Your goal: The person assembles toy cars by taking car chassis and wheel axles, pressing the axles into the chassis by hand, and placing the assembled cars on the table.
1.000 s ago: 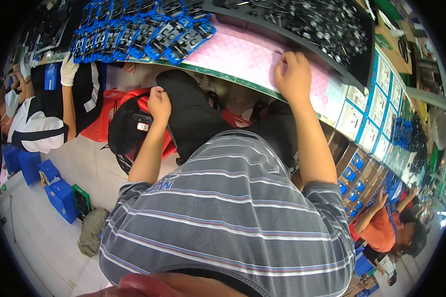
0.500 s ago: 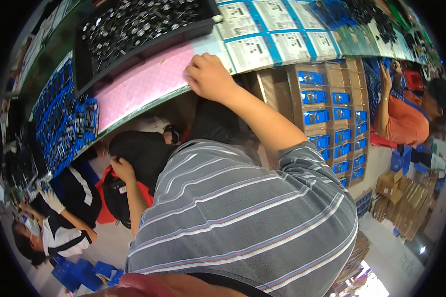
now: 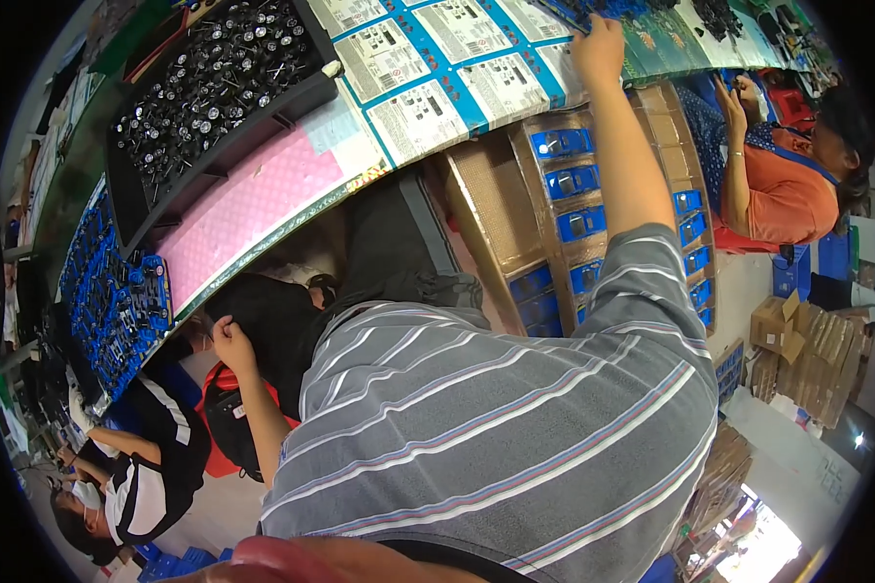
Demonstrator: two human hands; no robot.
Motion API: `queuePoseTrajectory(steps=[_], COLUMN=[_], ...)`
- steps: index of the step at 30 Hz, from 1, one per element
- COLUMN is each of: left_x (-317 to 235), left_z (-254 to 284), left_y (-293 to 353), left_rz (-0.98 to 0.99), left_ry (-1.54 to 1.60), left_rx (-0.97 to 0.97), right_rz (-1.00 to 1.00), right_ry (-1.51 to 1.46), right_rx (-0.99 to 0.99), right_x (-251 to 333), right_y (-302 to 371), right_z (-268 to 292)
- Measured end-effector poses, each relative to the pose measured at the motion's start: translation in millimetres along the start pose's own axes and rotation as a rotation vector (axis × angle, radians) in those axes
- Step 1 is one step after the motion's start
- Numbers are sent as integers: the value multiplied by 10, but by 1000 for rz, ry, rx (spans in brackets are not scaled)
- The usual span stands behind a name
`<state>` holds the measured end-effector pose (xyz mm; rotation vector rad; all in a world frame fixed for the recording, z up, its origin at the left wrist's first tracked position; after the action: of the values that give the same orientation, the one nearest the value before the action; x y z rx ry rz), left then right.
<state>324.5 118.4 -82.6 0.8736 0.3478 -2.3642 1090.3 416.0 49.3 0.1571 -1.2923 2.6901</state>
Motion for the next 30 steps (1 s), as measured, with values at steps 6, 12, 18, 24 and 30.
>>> queuePoseTrajectory(steps=[6, 12, 18, 24, 30], left_x=[-1307, -2364, -2810, -2554, -2355], left_z=[-177, -513, -915, -473, -237], left_y=[395, 808, 781, 335, 219], left_rz=[-371, -67, 86, 111, 100], left_ry=[219, 734, 1468, 1472, 1475], left_rx=[233, 794, 1004, 841, 758], right_rz=[7, -50, 207, 507, 498], right_ry=[10, -396, -1126, -988, -625], right_rx=[122, 128, 564, 324, 695], right_x=[-37, 1504, 3275, 3559, 4091], right_y=[13, 657, 1492, 628, -200], right_z=[-19, 1083, 1711, 1441, 351])
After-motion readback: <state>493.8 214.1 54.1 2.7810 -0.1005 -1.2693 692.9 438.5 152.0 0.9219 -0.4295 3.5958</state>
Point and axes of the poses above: each hand's wrist, its own y-axis away from the middle knuckle, its own z-axis out of the back of the hand, x = y × z, the point moved 5 cm from there along -y, towards the middle knuckle, and after that the axes turned 2 degrees about z, right-handed, at the moved point
